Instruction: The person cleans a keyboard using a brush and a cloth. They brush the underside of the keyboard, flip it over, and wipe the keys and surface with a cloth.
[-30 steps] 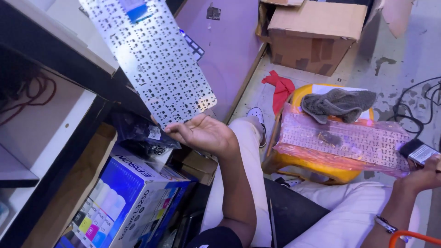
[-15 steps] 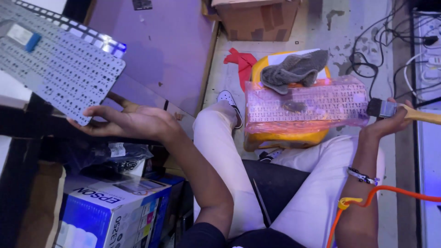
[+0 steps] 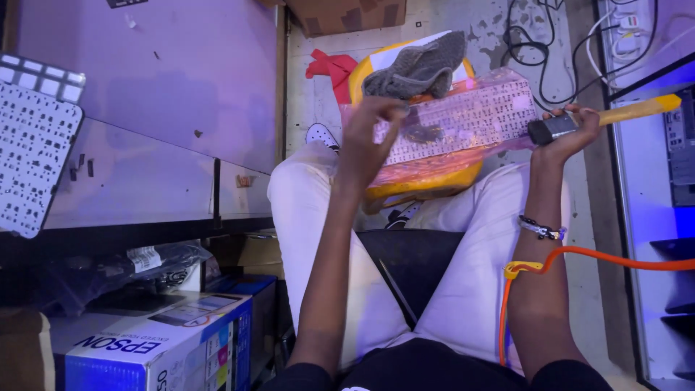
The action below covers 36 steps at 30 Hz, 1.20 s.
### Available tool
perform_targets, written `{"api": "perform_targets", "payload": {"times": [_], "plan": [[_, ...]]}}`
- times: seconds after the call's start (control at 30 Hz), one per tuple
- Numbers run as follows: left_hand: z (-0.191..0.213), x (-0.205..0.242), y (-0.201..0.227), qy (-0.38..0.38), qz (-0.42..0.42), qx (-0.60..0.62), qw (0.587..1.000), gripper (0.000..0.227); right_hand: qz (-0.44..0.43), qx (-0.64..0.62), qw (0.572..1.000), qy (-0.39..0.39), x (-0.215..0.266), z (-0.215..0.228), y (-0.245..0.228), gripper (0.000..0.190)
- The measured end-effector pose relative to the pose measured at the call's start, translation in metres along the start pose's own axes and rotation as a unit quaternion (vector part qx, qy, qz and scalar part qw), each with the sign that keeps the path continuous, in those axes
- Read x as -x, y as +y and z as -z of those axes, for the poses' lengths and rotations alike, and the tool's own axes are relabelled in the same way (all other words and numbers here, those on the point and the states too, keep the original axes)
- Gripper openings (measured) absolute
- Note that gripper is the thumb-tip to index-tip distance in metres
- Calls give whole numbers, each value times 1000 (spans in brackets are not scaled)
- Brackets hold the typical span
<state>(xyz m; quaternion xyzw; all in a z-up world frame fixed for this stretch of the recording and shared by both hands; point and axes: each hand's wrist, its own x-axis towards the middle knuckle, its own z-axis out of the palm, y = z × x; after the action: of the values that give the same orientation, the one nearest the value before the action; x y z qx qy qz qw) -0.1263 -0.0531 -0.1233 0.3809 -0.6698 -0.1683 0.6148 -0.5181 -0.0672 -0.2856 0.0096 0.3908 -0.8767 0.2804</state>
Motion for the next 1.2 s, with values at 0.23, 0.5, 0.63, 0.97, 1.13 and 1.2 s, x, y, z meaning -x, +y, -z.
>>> {"api": "perform_targets", "payload": {"times": [0.23,0.5,0.63,0.97,1.13,1.2], "plan": [[-83,95,-97,-476,-49,-235,846,65,-57,20,998,6,18,-15,-15,13],[-84,94,-103,-434,-11,-172,884,11,-76,10,997,-30,30,-25,-26,15],[-67,67,-69,-393,125,-108,904,6,-122,20,983,-136,58,-53,-54,23],[-68,70,-66,-332,171,-102,922,17,-228,167,953,-105,142,7,-8,19],[-76,78,-72,-328,176,-109,922,18,-231,235,943,-49,216,17,17,10],[-75,74,-75,-334,177,-110,919,18,-239,240,939,-56,232,8,24,11]]}}
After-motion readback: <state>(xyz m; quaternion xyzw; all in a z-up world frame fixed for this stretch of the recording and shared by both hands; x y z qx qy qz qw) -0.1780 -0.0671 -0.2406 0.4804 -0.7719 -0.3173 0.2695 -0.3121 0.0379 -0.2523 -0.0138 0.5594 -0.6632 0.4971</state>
